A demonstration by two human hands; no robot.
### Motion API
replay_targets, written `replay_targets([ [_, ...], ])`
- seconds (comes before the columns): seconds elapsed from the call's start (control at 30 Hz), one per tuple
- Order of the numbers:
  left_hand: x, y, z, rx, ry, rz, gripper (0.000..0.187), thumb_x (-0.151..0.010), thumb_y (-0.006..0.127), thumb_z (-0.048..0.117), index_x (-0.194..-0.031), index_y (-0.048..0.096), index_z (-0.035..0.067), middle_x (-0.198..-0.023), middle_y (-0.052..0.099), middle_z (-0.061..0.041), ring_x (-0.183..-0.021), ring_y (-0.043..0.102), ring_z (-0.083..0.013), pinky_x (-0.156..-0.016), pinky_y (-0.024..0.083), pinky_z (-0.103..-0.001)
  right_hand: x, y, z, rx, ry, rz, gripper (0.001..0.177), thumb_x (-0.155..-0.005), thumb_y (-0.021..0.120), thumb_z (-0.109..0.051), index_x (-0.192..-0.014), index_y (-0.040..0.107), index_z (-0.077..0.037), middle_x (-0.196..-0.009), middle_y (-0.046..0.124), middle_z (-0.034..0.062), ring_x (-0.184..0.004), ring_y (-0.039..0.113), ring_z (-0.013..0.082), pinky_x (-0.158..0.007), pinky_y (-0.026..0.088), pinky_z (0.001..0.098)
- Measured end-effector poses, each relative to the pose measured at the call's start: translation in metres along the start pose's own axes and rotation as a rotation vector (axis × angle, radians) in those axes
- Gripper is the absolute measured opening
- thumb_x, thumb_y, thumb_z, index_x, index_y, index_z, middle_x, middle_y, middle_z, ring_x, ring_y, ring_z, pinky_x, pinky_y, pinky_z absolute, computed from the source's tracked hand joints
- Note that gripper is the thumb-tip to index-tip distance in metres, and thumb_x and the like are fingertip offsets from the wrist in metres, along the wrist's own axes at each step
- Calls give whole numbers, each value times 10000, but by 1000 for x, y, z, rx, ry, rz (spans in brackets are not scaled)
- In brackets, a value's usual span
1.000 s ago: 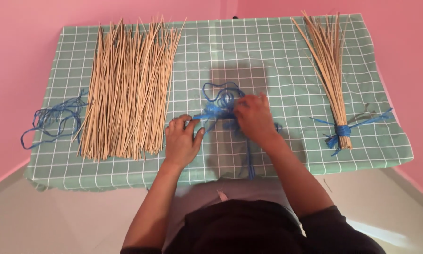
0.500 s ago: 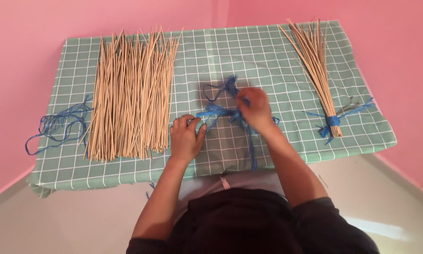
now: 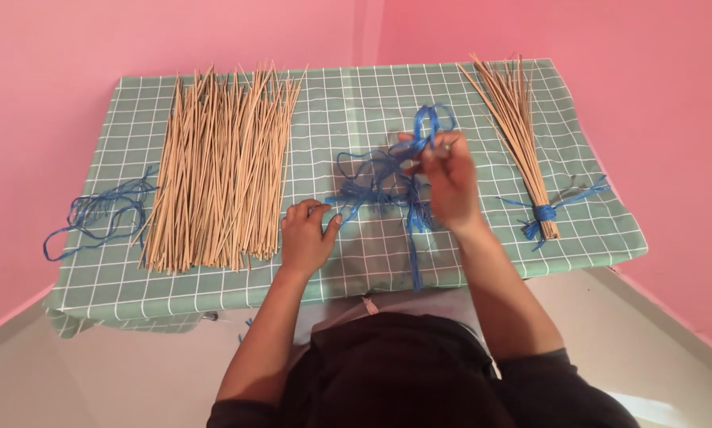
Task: The person is organizing thin wooden sticks into uniform bundles and securing each bundle with a blue plastic string.
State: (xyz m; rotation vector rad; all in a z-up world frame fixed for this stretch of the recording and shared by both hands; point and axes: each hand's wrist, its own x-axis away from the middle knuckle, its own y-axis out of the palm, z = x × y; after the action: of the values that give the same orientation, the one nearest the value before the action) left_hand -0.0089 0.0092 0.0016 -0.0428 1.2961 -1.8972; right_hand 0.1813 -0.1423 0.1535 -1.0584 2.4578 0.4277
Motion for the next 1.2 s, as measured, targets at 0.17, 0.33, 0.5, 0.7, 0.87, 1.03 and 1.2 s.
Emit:
replay_targets([
  [0.17, -1, -1, -1, 31, -42, -62, 331, -963, 659, 429, -1150, 742, 170, -1194, 628, -48, -1176, 575, -287, -956, 447, -453, 37, -14, 75, 384, -72, -78, 96, -963, 683, 2, -1038, 632, -28, -965, 596, 126, -864, 706, 279, -779, 588, 380],
  [0.33, -5, -14, 7, 118, -64, -84, 497, -883, 726, 466, -1289, 668, 186, -1227, 624, -93, -1213, 577, -341, -993, 441, -522, 64, -12, 89, 660, -165, -88, 63, -935, 758, -119, -988, 724, -113, -889, 567, 45, -833, 677, 267, -808, 538, 340],
  [0.5, -17, -75, 67, 516, 205, -12, 1004, -691, 819, 143, -1567, 350, -3, -1505, 353, -389, -1422, 330, -613, -1155, 291, -660, 67, -3, 76, 864, -366, -167, 47, -938, 738, -162, -983, 728, -152, -1016, 676, 4, -978, 671, 244, -872, 490, 357],
  [0.7, -20, -38, 68, 428, 446, 65, 266, -879, 782, 211, -1122, 750, 108, -989, 770, -93, -1019, 740, -284, -1136, 422, -464, 70, 2, 61, 978, -475, -261, 133, -1014, 617, -188, -1094, 723, -194, -871, 679, 31, -846, 661, 262, -835, 519, 367],
  [0.87, -19, -93, 73, 843, 91, -20, 98, -980, 700, 178, -967, 791, 143, -703, 708, -24, -643, 625, -129, -680, 525, -253, 48, -36, 24, 650, -65, -177, 166, -990, 649, -104, -1136, 722, -130, -766, 658, 130, -732, 653, 327, -700, 521, 432],
  [1.03, -17, -103, 32, 1294, -198, -21, 190, -1006, 647, 149, -921, 714, -7, -475, 409, -7, -431, 416, -74, -496, 530, -249, 28, -60, -8, 490, -73, -82, 147, -1014, 650, 9, -1053, 763, -76, -624, 589, 62, -567, 516, 156, -595, 469, 301],
  [1.2, -25, -122, 2, 1598, -440, 174, 273, -1088, 516, 326, -920, 623, 138, -522, 307, 154, -433, 249, 17, -404, 234, -123, 32, -79, -38, 271, 72, -45, 208, -941, 739, 22, -1128, 754, -67, -571, 528, 29, -526, 525, 85, -587, 457, 208],
])
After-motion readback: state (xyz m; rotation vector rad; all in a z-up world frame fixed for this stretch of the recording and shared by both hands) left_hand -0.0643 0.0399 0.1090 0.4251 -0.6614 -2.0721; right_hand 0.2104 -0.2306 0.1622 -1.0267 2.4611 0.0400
